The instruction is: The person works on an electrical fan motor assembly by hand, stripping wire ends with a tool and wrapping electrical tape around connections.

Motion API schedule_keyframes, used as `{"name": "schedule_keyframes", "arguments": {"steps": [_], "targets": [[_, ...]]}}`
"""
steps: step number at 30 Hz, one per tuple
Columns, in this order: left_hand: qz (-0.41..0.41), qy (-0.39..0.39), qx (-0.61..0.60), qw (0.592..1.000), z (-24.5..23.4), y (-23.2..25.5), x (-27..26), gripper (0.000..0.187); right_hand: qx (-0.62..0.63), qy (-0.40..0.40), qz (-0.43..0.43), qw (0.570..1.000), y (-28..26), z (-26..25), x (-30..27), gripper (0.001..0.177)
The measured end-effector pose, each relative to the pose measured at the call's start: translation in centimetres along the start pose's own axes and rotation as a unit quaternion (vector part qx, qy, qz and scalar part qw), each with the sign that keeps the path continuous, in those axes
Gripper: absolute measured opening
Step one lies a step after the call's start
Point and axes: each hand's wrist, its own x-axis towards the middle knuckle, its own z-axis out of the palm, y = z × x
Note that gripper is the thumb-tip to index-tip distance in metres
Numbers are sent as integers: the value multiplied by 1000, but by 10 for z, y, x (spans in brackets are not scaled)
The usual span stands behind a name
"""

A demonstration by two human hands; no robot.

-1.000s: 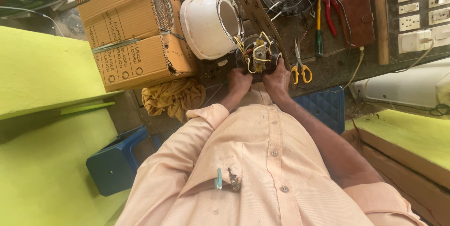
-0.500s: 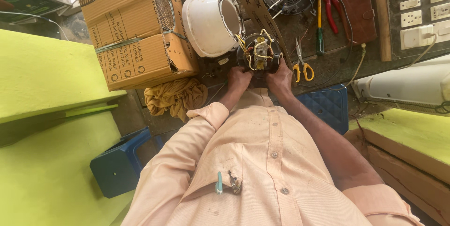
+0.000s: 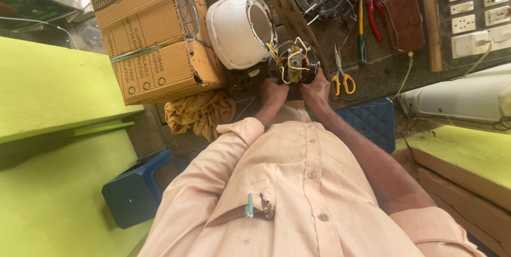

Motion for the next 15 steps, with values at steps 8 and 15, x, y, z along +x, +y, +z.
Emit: {"name": "schedule_keyframes", "arguments": {"steps": [8, 15], "targets": [[5, -25, 13, 1000, -7, -7, 4, 25, 15, -11, -18, 1000, 11, -2, 1, 52], [138, -16, 59, 989, -29, 5, -17, 23, 128, -26, 88, 987, 14, -13, -3, 34]]}}
